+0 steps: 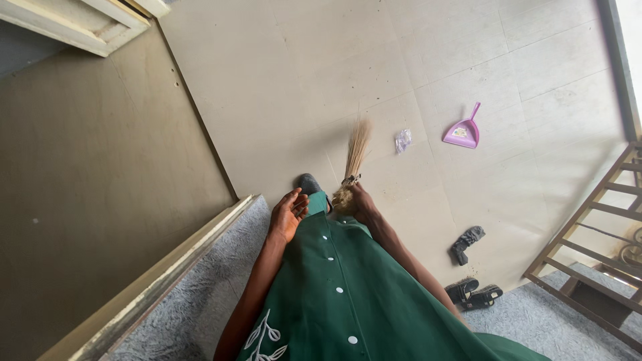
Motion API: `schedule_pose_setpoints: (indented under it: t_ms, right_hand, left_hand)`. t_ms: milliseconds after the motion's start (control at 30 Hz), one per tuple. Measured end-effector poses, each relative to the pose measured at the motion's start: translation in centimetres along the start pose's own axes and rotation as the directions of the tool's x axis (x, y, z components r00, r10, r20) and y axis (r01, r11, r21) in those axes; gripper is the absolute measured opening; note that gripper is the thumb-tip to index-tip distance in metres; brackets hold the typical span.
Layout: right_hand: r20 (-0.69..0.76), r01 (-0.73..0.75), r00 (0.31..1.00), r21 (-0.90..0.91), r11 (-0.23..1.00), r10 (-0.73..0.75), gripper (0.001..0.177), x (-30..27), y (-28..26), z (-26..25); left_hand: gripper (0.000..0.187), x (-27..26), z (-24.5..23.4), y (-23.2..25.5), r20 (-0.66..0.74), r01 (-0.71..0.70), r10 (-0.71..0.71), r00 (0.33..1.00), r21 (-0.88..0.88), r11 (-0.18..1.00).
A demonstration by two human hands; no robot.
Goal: The person sweeps debris from a balcony floor using a hand broom, moving scraps of paper and dust toward an open doorway and gathering them together.
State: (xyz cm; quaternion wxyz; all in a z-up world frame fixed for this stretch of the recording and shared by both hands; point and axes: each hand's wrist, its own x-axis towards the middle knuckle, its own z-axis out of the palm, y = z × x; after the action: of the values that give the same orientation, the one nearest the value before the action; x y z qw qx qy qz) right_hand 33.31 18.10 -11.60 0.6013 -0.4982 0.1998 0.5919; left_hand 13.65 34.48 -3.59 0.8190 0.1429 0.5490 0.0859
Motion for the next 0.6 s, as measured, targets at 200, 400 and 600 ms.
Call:
schedule_pose_setpoints:
  t_ms: [200,400,600]
  right_hand:
    - [0.112,-0.091,0.988,-0.136,0.986,0.107,0.030,-2.6,-1.0,2.1]
    - [-0.010,-0.368,0.930,-0.028,0.930,0.368,0.036,3.5,-2.6,1.8]
    - [-0.234,-0.122,0.968,-0.138,0.983,0.087,0.020,4.6,-2.0,4.4]
  left_hand:
    - [0.025,0.4,-0.3,2.6,0.039,-0.007,0.006,0.999,0.036,0.999]
    - [0.027,-0.1,-1.1,4.5,0.053,-0.031,0.024,0.998,0.120,0.992]
    - [0.028,-0.2,-1.8,6.8,-0.004,-0.063,0.063,0.998,0.068,0.996]
